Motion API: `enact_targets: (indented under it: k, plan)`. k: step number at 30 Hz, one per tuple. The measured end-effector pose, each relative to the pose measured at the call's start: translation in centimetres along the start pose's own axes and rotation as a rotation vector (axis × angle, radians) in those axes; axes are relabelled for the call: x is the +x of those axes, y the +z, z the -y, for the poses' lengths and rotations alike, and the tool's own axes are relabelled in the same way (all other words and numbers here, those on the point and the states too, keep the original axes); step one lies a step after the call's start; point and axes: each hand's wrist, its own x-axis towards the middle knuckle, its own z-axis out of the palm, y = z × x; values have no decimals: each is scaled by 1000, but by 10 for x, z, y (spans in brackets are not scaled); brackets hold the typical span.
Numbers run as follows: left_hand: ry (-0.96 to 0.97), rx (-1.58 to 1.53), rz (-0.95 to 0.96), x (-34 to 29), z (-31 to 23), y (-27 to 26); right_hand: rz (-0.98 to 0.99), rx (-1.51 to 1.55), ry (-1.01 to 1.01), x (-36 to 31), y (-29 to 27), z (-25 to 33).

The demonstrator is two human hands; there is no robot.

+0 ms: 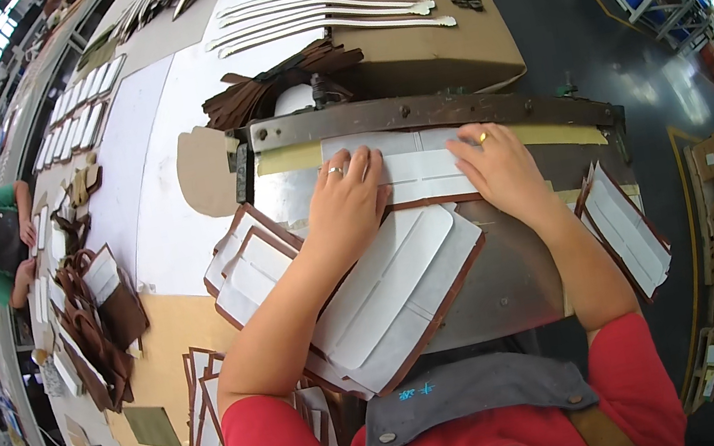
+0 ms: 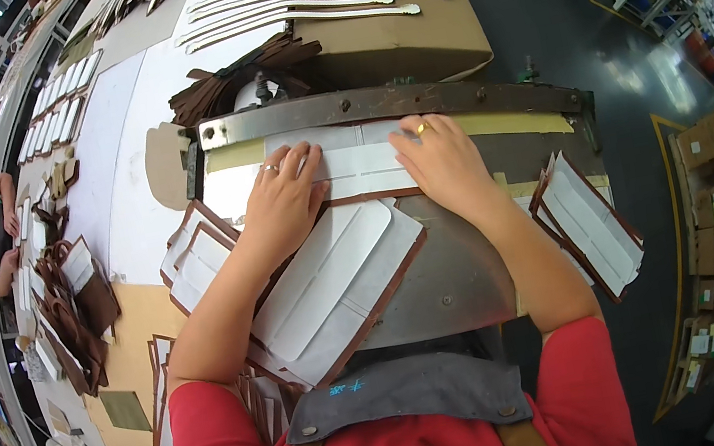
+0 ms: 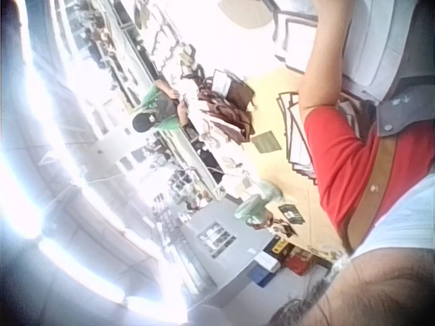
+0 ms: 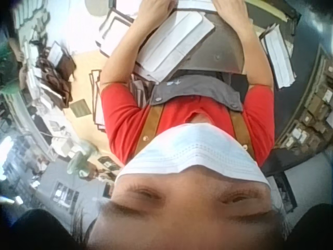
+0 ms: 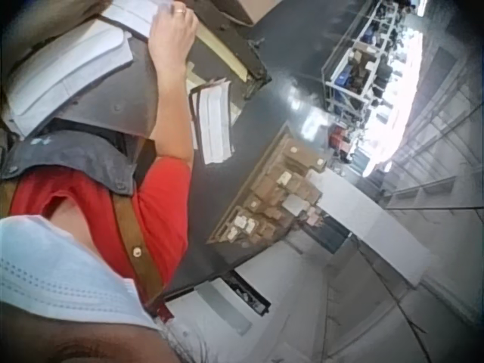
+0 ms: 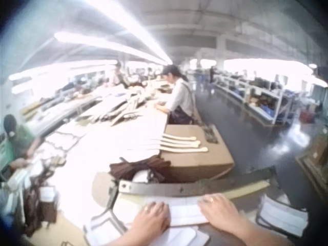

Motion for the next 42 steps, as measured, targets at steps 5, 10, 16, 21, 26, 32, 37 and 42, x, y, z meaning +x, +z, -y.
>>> enact_targets:
  k: [5, 10, 16, 21, 26, 32, 37, 42]
  plan:
    - [-1, -60, 33, 2, -3, -9, -22, 268, -92, 56, 24, 16]
    - [-122, -190, -51, 10, 11, -8, 22, 279, -170, 79, 61, 27]
    - [-206, 138, 8, 8, 13, 0, -71, 27, -264, 69, 54, 33]
    - [-232, 287, 16, 7, 9, -2, -25, -66, -204, 41, 24, -1]
    - [-235, 300, 35, 7, 8, -4, 29, -132, -101, 7, -3, -39]
    - [-222, 224, -21, 11, 12, 1, 228, 258, 527, -22, -34, -41]
    - [-327, -119, 108, 28, 29, -13, -172, 225, 375, -34, 5, -22]
    - [-304, -372, 101, 27, 86, -43, -583, 489, 374, -80, -77, -22]
